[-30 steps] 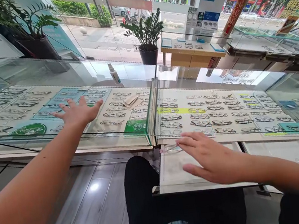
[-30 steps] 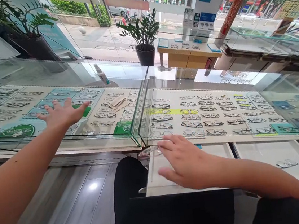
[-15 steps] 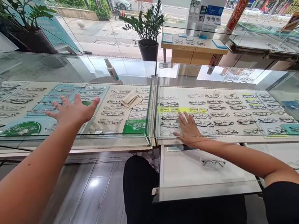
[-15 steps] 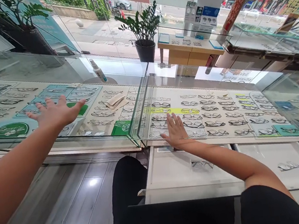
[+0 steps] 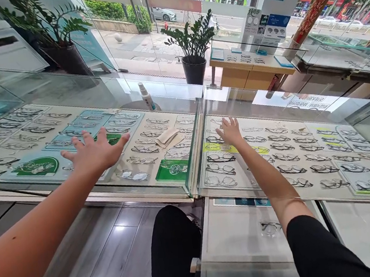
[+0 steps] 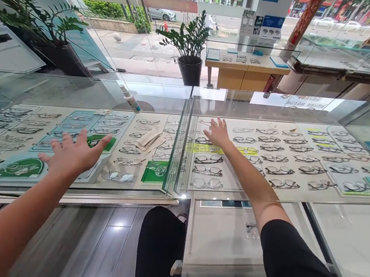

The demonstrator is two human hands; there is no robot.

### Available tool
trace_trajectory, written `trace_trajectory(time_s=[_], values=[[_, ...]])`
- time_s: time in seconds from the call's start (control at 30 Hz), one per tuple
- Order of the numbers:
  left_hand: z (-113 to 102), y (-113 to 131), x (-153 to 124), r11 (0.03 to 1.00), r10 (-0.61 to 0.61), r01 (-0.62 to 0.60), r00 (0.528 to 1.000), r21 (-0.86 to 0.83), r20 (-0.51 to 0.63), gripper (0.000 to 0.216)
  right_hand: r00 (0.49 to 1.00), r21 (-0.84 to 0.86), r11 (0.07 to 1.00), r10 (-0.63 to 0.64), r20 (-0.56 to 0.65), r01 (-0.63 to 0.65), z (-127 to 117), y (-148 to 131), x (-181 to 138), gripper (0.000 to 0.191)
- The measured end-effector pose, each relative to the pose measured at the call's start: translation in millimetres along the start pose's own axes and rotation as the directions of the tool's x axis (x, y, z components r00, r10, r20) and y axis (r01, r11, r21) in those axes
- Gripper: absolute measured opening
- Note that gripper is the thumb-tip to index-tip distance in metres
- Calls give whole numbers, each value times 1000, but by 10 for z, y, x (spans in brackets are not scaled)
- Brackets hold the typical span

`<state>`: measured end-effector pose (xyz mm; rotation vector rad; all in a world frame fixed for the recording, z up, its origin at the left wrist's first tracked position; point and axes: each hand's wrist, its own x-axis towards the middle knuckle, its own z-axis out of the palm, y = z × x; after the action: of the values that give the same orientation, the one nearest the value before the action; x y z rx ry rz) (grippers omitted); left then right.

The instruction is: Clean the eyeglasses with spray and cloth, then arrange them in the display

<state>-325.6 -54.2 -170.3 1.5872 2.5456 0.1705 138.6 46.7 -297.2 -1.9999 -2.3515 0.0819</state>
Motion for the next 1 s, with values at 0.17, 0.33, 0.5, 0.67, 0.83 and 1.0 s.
trace_trajectory(time_s=[0.17,0.33,0.5,0.67,0.83,1.0], values=[[12,-20,28,1000,-17,17,1000,24,-14,132,1000,-10,1000,18,24,-17,70,0,455,97],[3,-21,12,999,-29,29,1000,39,1,130,994,-9,1000,26,107,-25,181,-6,642,97],[-6,-8,-15,999,-28,28,1000,34,4,129,984,-2,1000,-18,179,19,243,8,597,99],[-20,11,-29,998,-33,33,999,44,11,127,974,9,999,-32,223,31,250,4,534,99],[-28,24,-39,999,-36,36,999,41,15,127,972,4,1000,-29,234,29,256,7,556,96],[-33,30,-44,998,-41,40,999,39,17,126,972,15,999,-38,233,36,240,25,608,91]])
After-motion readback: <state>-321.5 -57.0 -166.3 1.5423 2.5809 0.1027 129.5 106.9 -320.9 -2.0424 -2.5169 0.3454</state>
